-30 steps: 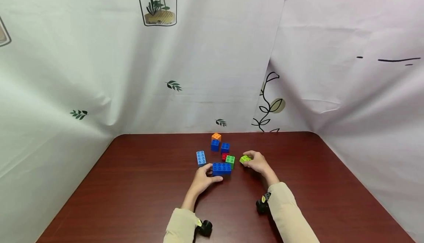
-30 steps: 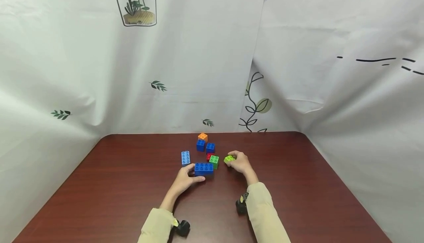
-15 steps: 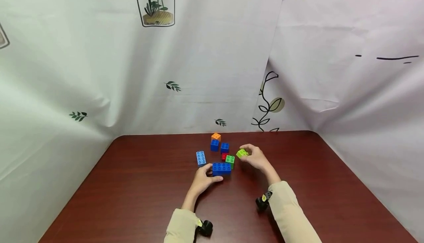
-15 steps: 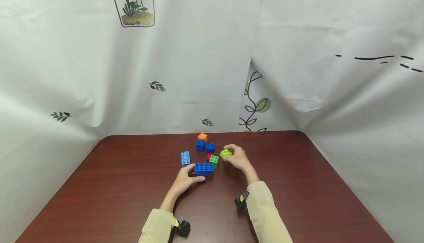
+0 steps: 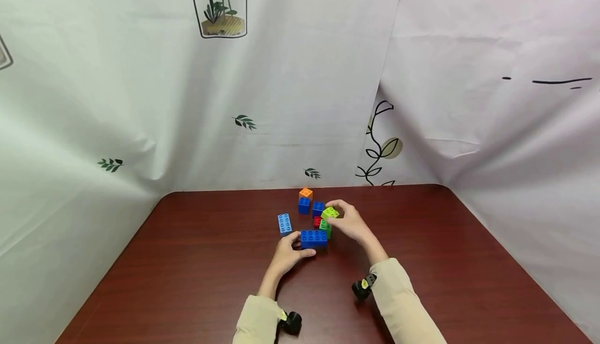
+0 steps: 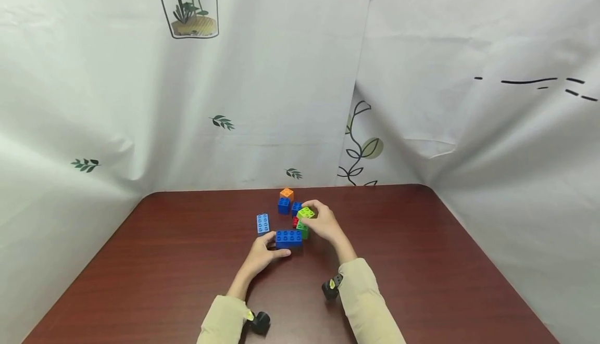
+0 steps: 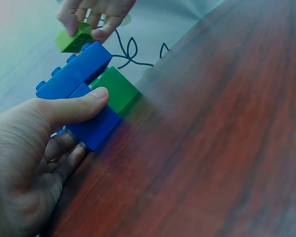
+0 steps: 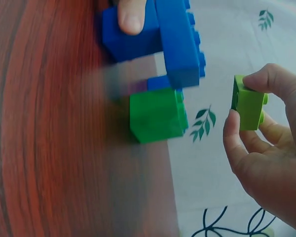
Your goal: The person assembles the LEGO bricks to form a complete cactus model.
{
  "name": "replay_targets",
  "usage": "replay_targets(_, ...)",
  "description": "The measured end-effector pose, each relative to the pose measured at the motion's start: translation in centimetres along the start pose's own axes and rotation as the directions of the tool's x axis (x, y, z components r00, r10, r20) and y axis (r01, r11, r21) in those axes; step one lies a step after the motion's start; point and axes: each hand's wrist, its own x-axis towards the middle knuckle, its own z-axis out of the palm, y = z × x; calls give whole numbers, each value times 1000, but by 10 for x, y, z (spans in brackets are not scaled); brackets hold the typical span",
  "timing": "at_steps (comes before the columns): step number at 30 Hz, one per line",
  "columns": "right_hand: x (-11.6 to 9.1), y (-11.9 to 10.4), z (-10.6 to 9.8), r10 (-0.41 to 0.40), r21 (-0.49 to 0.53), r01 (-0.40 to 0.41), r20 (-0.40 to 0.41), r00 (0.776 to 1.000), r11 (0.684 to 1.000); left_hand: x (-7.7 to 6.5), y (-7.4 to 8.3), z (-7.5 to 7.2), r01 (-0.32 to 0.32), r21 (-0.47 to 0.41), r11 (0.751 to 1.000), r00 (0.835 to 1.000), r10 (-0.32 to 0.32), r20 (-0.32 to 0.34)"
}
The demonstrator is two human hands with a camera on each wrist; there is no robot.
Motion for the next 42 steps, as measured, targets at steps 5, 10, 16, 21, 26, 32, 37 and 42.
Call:
replay_targets(5,-1,-8,8,-37,48,37,7,999,998,0,0,0,-3,-1,1000,1000,3,-6)
replay_targets(10,-4,-10,19,-40,87,36,48,998,996,1,0,0,-8,-6,1000,1000,8,1)
replay_targets(16,-9,-10,28,-56,102,45,109,992,994,2,-1,-1,-24,-16,1000,1000,25,5)
replay_targets(21,-20,-29,24,-90,96,75,164,982,992,2,-1,-1,-30,-26,999,1000,30,6)
replay_targets(26,-14,-17,28,-129,97,112,184,974,989,-1,5,-2,-30,-35,999,1000,30,4)
replay_targets(32,-9,-3,35,-166,91,151,196,966,984,-1,4,-3,-26,-23,999,1000,26,9)
replay_targets(37,-10,-5,35,-162,88,146,205,965,985,1,3,-3,-20,-32,999,1000,20,10)
replay_targets(42,-11,-5,37,-153,73,141,210,966,987,1,4,-4,-15,-38,999,1000,16,18)
